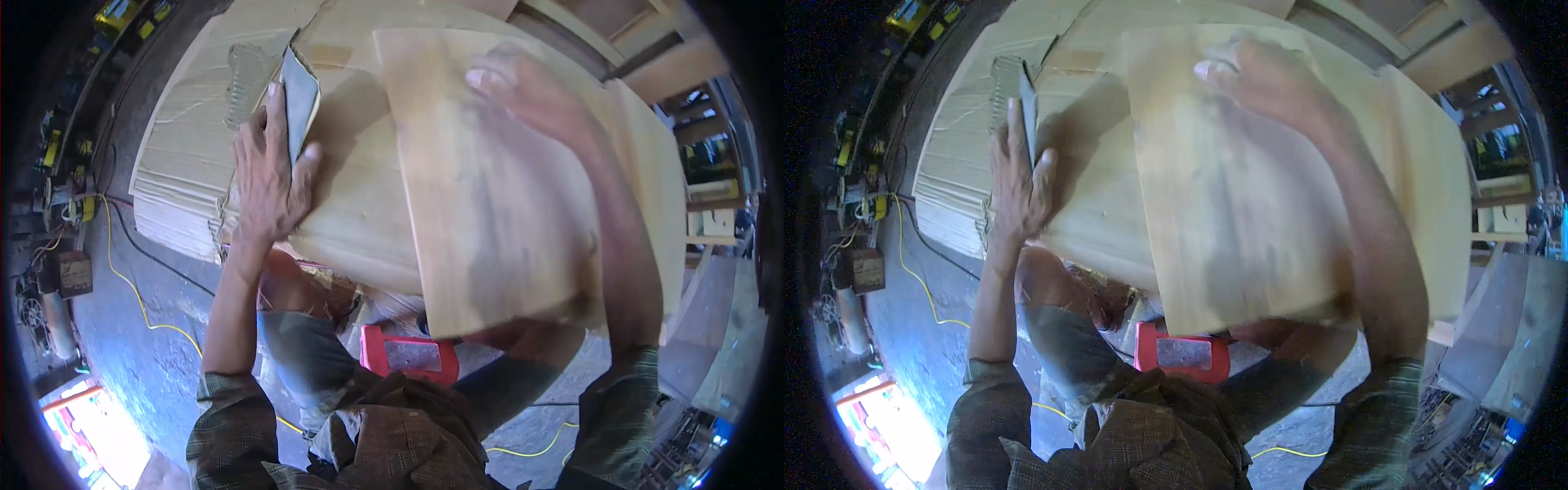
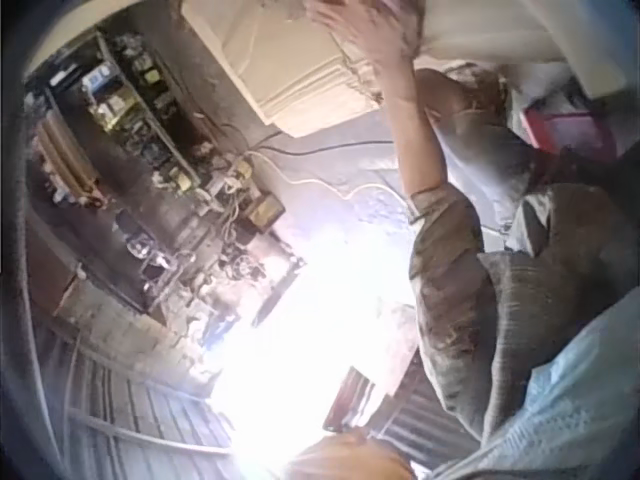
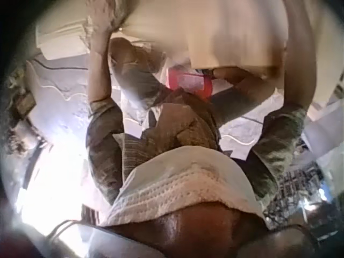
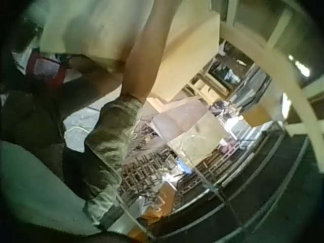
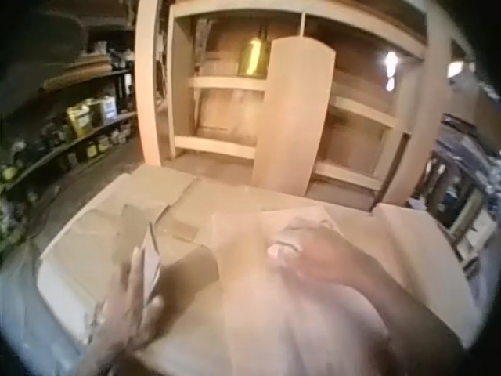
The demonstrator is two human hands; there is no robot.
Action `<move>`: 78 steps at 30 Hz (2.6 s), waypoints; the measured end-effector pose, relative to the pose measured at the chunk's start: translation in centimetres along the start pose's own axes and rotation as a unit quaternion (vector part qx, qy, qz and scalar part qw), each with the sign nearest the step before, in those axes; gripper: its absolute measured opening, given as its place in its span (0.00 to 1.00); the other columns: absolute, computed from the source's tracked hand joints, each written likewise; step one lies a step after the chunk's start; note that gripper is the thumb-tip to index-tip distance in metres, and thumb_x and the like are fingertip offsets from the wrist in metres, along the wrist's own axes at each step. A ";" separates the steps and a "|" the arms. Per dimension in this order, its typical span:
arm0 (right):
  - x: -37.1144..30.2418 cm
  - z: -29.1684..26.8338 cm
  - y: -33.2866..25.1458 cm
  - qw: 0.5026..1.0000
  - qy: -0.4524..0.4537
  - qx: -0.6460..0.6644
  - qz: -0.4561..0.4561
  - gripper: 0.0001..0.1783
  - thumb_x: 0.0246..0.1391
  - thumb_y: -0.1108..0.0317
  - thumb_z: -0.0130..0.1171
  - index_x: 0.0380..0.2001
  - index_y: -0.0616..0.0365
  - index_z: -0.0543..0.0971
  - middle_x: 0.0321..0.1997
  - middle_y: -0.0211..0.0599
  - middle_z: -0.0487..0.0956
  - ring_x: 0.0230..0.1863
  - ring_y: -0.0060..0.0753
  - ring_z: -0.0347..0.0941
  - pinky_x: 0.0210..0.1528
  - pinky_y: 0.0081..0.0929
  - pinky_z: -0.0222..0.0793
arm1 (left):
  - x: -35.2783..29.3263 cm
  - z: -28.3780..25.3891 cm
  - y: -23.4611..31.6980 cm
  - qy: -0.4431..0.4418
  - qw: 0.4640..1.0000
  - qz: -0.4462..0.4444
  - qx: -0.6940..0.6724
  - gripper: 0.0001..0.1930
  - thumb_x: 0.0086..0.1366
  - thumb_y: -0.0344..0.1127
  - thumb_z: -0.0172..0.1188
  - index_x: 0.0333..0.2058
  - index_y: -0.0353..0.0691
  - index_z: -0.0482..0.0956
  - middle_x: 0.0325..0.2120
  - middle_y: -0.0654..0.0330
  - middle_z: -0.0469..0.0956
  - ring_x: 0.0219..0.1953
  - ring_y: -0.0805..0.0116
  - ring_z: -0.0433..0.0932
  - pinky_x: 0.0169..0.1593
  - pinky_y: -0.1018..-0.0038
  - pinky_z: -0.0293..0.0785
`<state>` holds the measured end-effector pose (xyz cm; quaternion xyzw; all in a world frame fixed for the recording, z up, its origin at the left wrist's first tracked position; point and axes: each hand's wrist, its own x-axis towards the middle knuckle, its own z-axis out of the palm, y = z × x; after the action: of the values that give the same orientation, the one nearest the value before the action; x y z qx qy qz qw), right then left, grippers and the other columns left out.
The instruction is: The person sits on a small red stool and sands a light-colored wooden board resting on their lap using a sanding block. They repeatedly rub the surface and edges of the board, occasionally flipping it to work on different sides.
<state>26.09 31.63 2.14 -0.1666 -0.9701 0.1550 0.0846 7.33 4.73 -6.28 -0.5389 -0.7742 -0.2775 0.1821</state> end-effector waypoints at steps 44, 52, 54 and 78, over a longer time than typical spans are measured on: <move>2.1 4.7 -12.2 0.910 -0.191 0.097 0.355 0.33 0.47 0.54 0.62 0.58 0.48 0.68 0.66 0.59 0.54 0.68 0.69 0.44 0.65 0.53 0.52 | 5.3 -21.7 -4.7 -0.462 0.658 -0.388 -0.451 0.37 0.58 0.34 0.62 0.63 0.36 0.52 0.45 0.50 0.73 0.45 0.63 0.76 0.49 0.68 0.70; 3.4 7.0 -12.9 0.925 0.001 -0.043 0.377 0.27 0.48 0.61 0.58 0.53 0.49 0.70 0.57 0.52 0.63 0.54 0.62 0.61 0.52 0.52 0.66 | 11.6 -7.8 -10.0 -0.302 0.710 -0.346 -0.534 0.24 0.56 0.28 0.53 0.54 0.37 0.67 0.30 0.59 0.73 0.32 0.70 0.70 0.38 0.73 0.71; 4.3 7.8 -13.2 0.915 0.044 -0.090 0.392 0.26 0.48 0.62 0.58 0.53 0.50 0.70 0.58 0.52 0.62 0.52 0.63 0.61 0.50 0.53 0.65 | 14.9 -3.6 -11.0 -0.267 0.700 -0.350 -0.562 0.13 0.55 0.29 0.56 0.41 0.36 0.74 0.23 0.62 0.72 0.28 0.73 0.68 0.31 0.72 0.67; 20.7 7.9 29.9 0.890 -0.196 0.124 0.393 0.23 0.59 0.53 0.49 0.49 0.56 0.77 0.47 0.50 0.78 0.49 0.45 0.75 0.51 0.34 0.67 | 26.1 18.4 -4.7 -0.275 0.954 -0.117 0.035 0.30 0.62 0.49 0.44 0.61 0.44 0.61 0.66 0.63 0.51 0.69 0.56 0.43 0.68 0.53 0.35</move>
<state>14.05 63.52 -12.83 -0.4889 -0.7949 0.3242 -0.1548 -5.92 34.18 -6.57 -0.4931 -0.8613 -0.1104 -0.0531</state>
